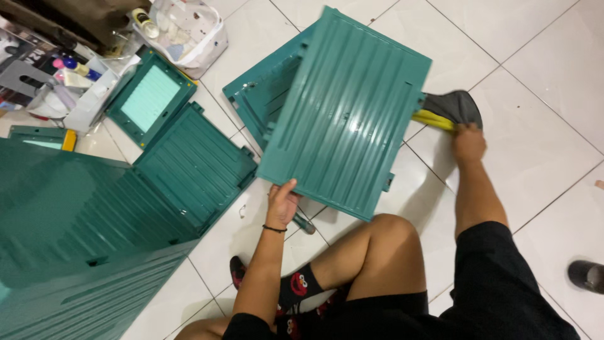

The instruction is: The person sits on the floor and uses a screwdriver to remove screws from teal plastic furniture panels. They detach the panels from the main structure and wipe them with a yellow cloth.

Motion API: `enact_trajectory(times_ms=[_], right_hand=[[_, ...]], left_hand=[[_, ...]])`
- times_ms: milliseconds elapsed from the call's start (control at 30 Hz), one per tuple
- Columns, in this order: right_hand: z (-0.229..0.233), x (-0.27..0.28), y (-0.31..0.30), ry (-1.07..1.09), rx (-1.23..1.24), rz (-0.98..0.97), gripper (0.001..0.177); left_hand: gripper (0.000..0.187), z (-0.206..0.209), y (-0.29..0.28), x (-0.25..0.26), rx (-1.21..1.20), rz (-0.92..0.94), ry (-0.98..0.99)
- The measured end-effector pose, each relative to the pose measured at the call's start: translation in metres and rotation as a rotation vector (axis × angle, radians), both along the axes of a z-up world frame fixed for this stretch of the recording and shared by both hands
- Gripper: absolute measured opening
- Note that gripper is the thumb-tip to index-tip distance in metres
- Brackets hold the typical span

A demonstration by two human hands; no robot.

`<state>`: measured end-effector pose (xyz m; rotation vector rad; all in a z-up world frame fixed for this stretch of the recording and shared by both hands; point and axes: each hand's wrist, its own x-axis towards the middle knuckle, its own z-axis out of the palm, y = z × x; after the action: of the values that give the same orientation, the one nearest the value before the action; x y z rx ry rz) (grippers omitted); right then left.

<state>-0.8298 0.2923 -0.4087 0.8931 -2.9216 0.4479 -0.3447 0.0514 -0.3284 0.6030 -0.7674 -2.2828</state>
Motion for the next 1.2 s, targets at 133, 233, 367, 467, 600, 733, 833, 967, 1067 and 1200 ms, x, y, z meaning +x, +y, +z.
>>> enact_trajectory(times_ms=[133, 233, 367, 467, 600, 733, 833, 967, 1067, 1200], right_hand=[[0.015, -0.034, 0.045, -0.041, -0.511, -0.250, 0.030], [0.031, -0.057, 0.059, -0.357, -1.167, -0.384, 0.027], [0.061, -0.083, 0.086, -0.598, -1.874, -0.283, 0.039], [0.084, -0.084, 0.136, -0.597, -1.941, -0.192, 0.042], [0.061, -0.017, 0.170, -0.686, -1.708, -0.238, 0.035], [0.024, 0.094, 0.198, -0.878, -1.431, -0.494, 0.041], [0.008, 0.157, 0.211, -1.215, -1.413, -0.416, 0.055], [-0.005, 0.181, 0.199, -1.214, -1.285, -0.337, 0.057], [-0.009, 0.169, 0.180, -1.211, -1.290, -0.306, 0.054], [-0.011, 0.153, 0.157, -1.240, -1.502, -0.332, 0.051]], left_hand=[[0.055, -0.023, 0.021, -0.056, -0.004, -0.097, -0.036], [0.054, -0.042, 0.039, -0.101, 0.012, -0.191, -0.004], [0.048, -0.073, 0.063, -0.145, 0.077, -0.275, -0.045], [0.040, -0.099, 0.078, -0.166, 0.077, -0.331, -0.067], [0.034, -0.122, 0.097, -0.193, 0.092, -0.382, -0.045], [0.033, -0.130, 0.117, -0.215, 0.106, -0.476, -0.092], [0.033, -0.132, 0.125, -0.225, 0.083, -0.539, -0.104], [0.035, -0.134, 0.117, -0.223, 0.070, -0.589, -0.091], [0.038, -0.129, 0.108, -0.220, 0.040, -0.578, -0.143], [0.042, -0.102, 0.096, -0.201, -0.421, -0.596, -0.551]])
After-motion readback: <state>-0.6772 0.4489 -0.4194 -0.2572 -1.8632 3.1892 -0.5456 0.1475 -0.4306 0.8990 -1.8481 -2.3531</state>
